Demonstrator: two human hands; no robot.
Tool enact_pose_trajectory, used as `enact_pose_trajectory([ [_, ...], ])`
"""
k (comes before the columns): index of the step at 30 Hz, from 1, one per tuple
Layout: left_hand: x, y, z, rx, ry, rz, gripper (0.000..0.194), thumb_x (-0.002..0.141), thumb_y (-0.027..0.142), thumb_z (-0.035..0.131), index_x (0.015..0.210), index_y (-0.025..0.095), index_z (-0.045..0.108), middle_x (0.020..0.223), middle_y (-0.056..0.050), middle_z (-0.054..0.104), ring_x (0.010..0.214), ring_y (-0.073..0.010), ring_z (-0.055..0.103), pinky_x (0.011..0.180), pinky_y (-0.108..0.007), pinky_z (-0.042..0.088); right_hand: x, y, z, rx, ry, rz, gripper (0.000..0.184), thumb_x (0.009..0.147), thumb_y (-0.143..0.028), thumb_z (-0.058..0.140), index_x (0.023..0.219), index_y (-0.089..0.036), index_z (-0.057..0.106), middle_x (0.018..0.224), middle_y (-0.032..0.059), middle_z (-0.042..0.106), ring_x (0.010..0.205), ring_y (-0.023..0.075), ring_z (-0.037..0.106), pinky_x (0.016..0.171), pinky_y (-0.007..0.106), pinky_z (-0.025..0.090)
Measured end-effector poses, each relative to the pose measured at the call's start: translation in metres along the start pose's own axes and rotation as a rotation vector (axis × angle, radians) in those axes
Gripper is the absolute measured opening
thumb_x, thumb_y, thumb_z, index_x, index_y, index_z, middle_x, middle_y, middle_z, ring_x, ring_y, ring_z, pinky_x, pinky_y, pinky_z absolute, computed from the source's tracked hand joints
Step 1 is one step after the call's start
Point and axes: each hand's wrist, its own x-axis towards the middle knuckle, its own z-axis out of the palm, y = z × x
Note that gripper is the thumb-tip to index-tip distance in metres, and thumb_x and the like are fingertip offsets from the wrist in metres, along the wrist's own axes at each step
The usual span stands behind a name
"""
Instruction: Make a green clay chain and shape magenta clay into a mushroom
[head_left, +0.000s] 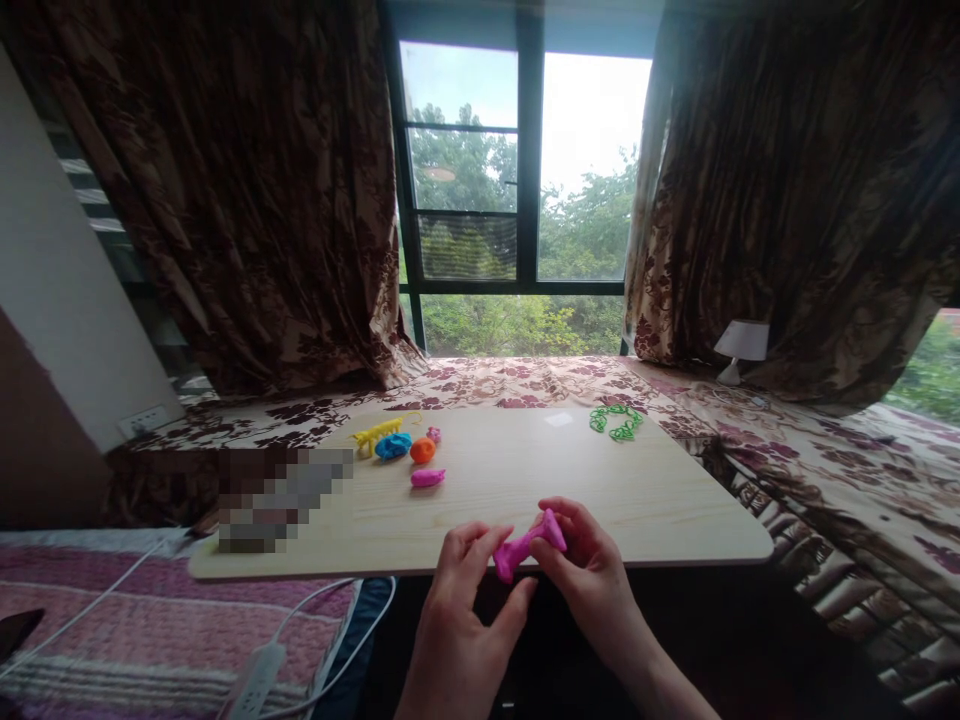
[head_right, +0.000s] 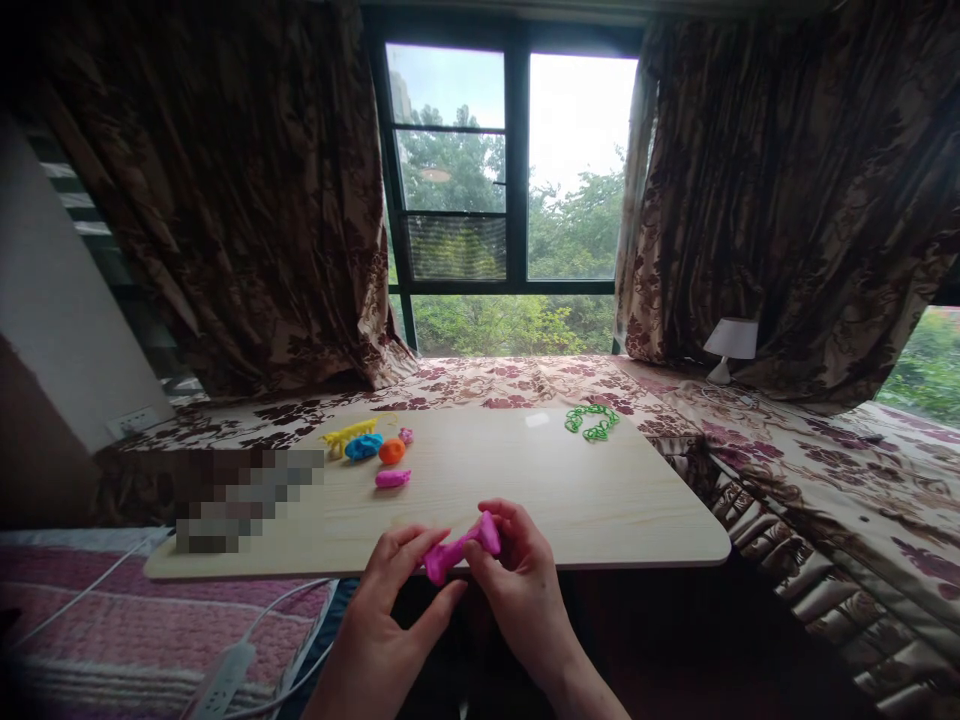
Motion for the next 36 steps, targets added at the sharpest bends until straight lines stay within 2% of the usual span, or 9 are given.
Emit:
enact_pose_trajectory([
  [3,-0.001,-0.004,0.002,-0.133,0.006,-0.146,0.029,0.073,0.027,0.062,0.101,0.024,0.056,0.098,-0.002,0.060,0.091,-0.0180,0.058,0.083,-0.028,0.045,0.001,-0.004,0.000,0.046,-0.015,0.013,0.035,0.075,-0.023,0.064,0.107,-0.022,0.050,0.082,0.0000,0.060,0.073,0.0123,0.055,0.069,0.026,0.044],
  [7,0.002,-0.004,0.006,-0.479,0.011,-0.362,0.030,0.071,0.029,0.064,0.097,0.021,0.054,0.089,-0.002,0.065,0.084,-0.0165,0.062,0.075,-0.024,0.048,-0.001,-0.009,0.003,0.128,-0.070,0.061,0.044,0.075,-0.023,0.065,0.115,-0.025,0.047,0.093,0.0020,0.061,0.084,0.0152,0.057,0.075,0.029,0.045],
  [12,0.002,0.000,0.009,-0.765,0.045,-0.551,0.034,0.066,0.033,0.069,0.093,0.014,0.057,0.077,-0.005,0.069,0.071,-0.0169,0.065,0.068,-0.025,0.051,0.000,-0.010,0.003,0.073,-0.136,0.098,0.030,0.078,-0.024,0.061,0.107,-0.022,0.057,0.086,0.0018,0.060,0.082,0.0165,0.057,0.074,0.029,0.045],
  [17,0.003,0.000,0.012,-0.955,0.004,-0.710,0.040,0.063,0.032,0.072,0.095,0.012,0.058,0.078,-0.009,0.070,0.069,-0.0188,0.066,0.065,-0.029,0.053,0.000,-0.017,0.005,0.018,-0.205,0.070,0.014,0.081,-0.024,0.058,0.089,-0.020,0.067,0.096,0.0028,0.057,0.090,0.0176,0.054,0.074,0.025,0.044],
  [22,0.004,0.001,0.013,-1.044,-0.008,-0.758,0.037,0.060,0.027,0.075,0.090,0.014,0.057,0.073,-0.006,0.069,0.069,-0.0184,0.066,0.063,-0.027,0.054,-0.001,-0.020,0.006,0.040,-0.232,0.100,0.014,0.080,-0.026,0.058,0.089,-0.020,0.067,0.098,0.0019,0.053,0.076,0.0124,0.053,0.070,0.024,0.043],
  [29,0.000,0.003,0.016,-1.131,-0.040,-0.807,0.034,0.063,0.025,0.073,0.091,0.014,0.057,0.075,-0.006,0.069,0.071,-0.0177,0.066,0.068,-0.028,0.054,-0.003,-0.014,0.008,0.042,-0.132,0.043,0.010,0.079,-0.025,0.060,0.079,-0.017,0.066,0.095,0.0029,0.053,0.083,0.0146,0.051,0.069,0.024,0.041],
  [33,0.002,0.007,0.012,-1.162,-0.054,-0.863,0.032,0.064,0.024,0.072,0.091,0.012,0.060,0.077,-0.008,0.069,0.065,-0.0170,0.066,0.065,-0.028,0.055,-0.001,-0.021,0.006,0.013,-0.189,0.067,0.017,0.083,-0.028,0.054,0.086,-0.018,0.067,0.096,0.0029,0.054,0.086,0.0151,0.050,0.078,0.027,0.039],
  [36,0.003,0.012,0.008,-1.195,-0.104,-0.914,0.027,0.071,0.026,0.067,0.090,0.008,0.061,0.075,-0.012,0.070,0.059,-0.0157,0.064,0.063,-0.029,0.055,0.001,-0.027,0.002,-0.022,-0.241,0.095,0.025,0.087,-0.031,0.047,0.087,-0.017,0.068,0.094,0.0034,0.057,0.090,0.0163,0.049,0.086,0.029,0.035],
])
